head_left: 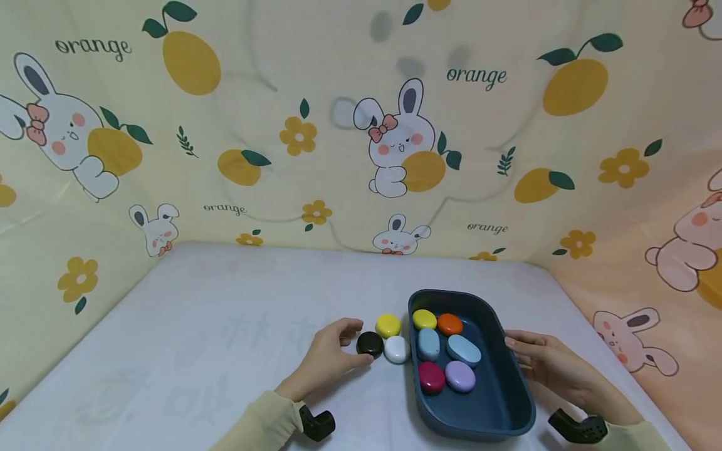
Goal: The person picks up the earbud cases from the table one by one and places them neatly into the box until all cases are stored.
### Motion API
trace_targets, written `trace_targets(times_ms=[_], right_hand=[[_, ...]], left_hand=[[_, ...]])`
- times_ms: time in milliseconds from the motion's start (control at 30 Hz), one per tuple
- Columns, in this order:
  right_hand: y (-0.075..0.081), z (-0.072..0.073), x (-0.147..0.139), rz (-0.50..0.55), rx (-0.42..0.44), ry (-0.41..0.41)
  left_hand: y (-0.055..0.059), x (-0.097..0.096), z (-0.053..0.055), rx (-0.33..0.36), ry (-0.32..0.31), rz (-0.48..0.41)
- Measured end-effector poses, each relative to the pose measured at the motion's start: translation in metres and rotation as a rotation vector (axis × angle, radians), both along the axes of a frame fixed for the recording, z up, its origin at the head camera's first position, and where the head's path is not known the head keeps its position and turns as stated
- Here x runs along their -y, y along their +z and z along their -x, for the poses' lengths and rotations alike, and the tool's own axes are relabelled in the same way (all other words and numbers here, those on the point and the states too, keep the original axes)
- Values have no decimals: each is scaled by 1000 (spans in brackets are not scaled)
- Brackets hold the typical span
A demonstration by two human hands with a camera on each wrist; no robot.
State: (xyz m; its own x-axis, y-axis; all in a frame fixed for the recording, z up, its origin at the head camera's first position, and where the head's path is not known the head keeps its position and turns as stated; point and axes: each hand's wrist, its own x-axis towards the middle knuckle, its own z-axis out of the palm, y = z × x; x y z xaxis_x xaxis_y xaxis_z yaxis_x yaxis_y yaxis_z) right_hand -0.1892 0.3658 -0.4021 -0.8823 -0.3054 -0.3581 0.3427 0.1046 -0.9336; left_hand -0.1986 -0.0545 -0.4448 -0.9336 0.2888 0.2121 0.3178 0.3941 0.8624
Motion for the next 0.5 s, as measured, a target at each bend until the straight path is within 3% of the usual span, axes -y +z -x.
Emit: trace_targets(times_ms=[500], right_hand=[[-1,1,-1,2,5,2]], left_hand=[[-2,0,-1,-1,-17,13]])
